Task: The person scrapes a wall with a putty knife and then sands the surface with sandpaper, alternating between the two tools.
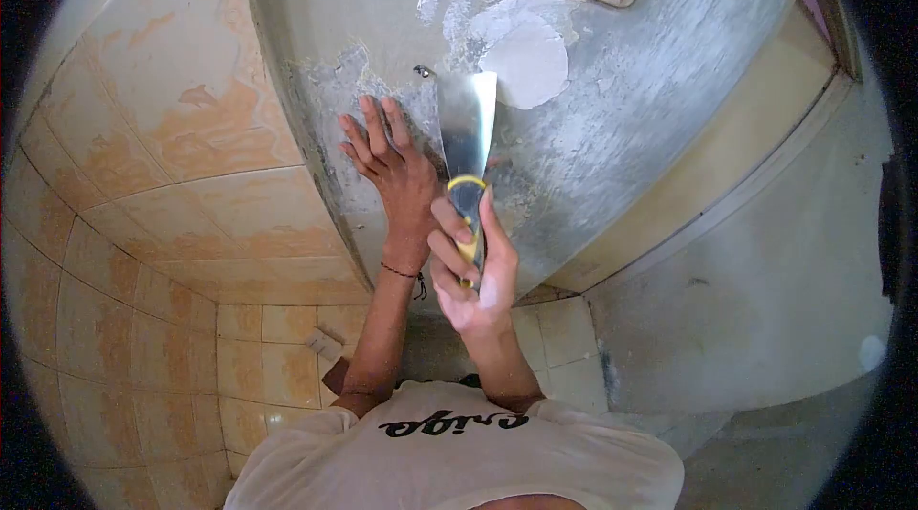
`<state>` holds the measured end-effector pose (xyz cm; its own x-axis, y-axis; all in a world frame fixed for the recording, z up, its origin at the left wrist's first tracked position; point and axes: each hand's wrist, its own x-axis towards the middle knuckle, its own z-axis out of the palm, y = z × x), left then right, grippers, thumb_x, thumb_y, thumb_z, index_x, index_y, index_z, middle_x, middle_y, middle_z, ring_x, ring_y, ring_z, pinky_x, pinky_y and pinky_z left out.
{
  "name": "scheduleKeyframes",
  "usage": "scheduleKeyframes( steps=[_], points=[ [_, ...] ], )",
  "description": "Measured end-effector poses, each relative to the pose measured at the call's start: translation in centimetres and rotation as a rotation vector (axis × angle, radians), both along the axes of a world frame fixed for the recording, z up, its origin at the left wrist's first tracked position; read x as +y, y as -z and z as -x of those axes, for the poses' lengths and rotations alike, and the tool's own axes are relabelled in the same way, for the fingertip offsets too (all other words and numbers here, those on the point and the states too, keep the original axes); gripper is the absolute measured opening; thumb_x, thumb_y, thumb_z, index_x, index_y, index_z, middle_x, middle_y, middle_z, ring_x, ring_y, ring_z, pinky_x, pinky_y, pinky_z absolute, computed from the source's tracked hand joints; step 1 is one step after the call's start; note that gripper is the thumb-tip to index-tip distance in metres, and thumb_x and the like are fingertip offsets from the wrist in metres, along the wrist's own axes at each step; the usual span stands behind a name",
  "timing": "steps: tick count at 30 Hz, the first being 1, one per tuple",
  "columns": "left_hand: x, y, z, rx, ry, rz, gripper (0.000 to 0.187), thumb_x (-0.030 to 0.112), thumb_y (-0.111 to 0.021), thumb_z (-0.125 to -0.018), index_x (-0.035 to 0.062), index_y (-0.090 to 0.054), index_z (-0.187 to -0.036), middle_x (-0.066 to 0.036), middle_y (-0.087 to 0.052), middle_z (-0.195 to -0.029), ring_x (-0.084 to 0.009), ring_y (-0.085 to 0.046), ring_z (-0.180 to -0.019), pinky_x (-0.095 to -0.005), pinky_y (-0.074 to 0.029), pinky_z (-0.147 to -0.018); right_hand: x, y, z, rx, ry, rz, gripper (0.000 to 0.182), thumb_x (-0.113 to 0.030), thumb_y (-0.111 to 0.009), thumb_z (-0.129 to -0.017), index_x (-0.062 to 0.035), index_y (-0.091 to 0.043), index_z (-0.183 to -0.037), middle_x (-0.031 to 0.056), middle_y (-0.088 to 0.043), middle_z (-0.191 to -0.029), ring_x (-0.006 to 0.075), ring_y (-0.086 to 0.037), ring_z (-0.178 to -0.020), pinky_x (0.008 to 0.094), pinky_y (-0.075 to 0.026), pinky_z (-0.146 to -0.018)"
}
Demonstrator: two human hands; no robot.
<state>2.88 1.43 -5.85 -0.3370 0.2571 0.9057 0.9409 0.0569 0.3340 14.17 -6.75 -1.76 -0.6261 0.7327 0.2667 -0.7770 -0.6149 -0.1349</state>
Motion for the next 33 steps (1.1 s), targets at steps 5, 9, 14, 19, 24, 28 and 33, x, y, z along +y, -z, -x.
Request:
scheduleKeyframes(
  steps=[5,9,14,19,24,28,33],
  points=[
    [-0.7,-0.6,-0.4,-0.048,0.085,-0.049,0.082,-0.004,-0.054,-0.083,0.0039,-0.02,-0.157,-0.019,-0.014,-0.163,-0.0473,-0.008,-0.151,-0.0643,-0.011,-0.119,-0.5,-1.0,-0.4,0.004,-0.044,-0.006,0.029,-0.035,-0.036,-0.11,-0.0094,-0.049,-0.112,0.001,-0.036,-0.08,0.0041,-0.03,-0.048,0.0164,-0.022,-0.029],
    [0.7,0.9,0.7,0.033,-0.081,0.068,0.09,0.017,-0.07,-0.084,0.0031,-0.02,-0.157,-0.02,-0.013,-0.163,-0.0479,-0.005,-0.151,-0.0651,-0.009,-0.119,-0.3,0.1,-0.1,-0.012,-0.014,-0.05,0.032,-0.036,-0.035,-0.11,-0.0097,-0.048,-0.122,0.0004,-0.036,-0.08,0.0036,-0.03,-0.048,0.0166,-0.022,-0.029],
    [-0.8,-0.3,0.0,0.002,0.091,-0.002,0.097,0.024,-0.074,-0.081,0.0014,-0.019,-0.157,-0.022,-0.011,-0.164,-0.0487,-0.001,-0.15,-0.0653,-0.006,-0.118,0.5,-0.7,-1.4,-0.03,-0.007,-0.025,0.031,-0.038,-0.037,-0.11,-0.009,-0.047,-0.116,-0.0005,-0.037,-0.079,0.0039,-0.03,-0.048,0.0167,-0.022,-0.029],
    [0.5,0.4,1.2,0.123,-0.113,0.049,0.124,0.053,-0.081,-0.069,0.0005,-0.012,-0.158,-0.021,-0.005,-0.165,-0.048,0.004,-0.151,-0.0642,0.0,-0.119,0.1,-0.5,-2.0,-0.105,-0.084,-0.033,0.033,-0.035,-0.034,-0.111,-0.0037,-0.045,-0.117,0.0007,-0.037,-0.08,0.0043,-0.03,-0.048,0.0172,-0.021,-0.028],
    [-0.4,0.0,0.4,0.026,0.07,0.023,0.129,0.063,-0.078,-0.067,0.0009,-0.011,-0.159,-0.021,-0.004,-0.165,-0.0479,0.005,-0.151,-0.0642,0.001,-0.119,1.1,-1.7,-2.4,-0.119,0.015,-0.12,0.039,-0.036,-0.034,-0.11,-0.0009,-0.044,-0.124,0.0009,-0.036,-0.08,0.0051,-0.03,-0.048,0.0167,-0.021,-0.028],
    [-0.7,-0.2,0.2,0.01,0.09,0.037,0.131,0.065,-0.078,-0.068,0.0008,-0.009,-0.159,-0.022,-0.003,-0.165,-0.0481,0.005,-0.151,-0.0648,0.0,-0.118,1.3,-1.6,-2.9,-0.108,0.01,-0.11,0.039,-0.036,-0.034,-0.11,-0.0005,-0.044,-0.124,0.001,-0.036,-0.08,0.0052,-0.03,-0.048,0.0168,-0.021,-0.028],
    [-0.8,-0.6,0.0,0.003,0.103,0.021,0.13,0.067,-0.076,-0.07,0.0013,-0.008,-0.159,-0.022,-0.004,-0.165,-0.0478,0.005,-0.151,-0.065,0.001,-0.118,1.7,-2.5,-3.1,-0.201,0.114,-0.205,0.033,-0.036,-0.038,-0.109,-0.0201,-0.045,-0.138,0.0004,-0.038,-0.079,0.004,-0.029,-0.045,0.0152,-0.021,-0.027]
  ],
)
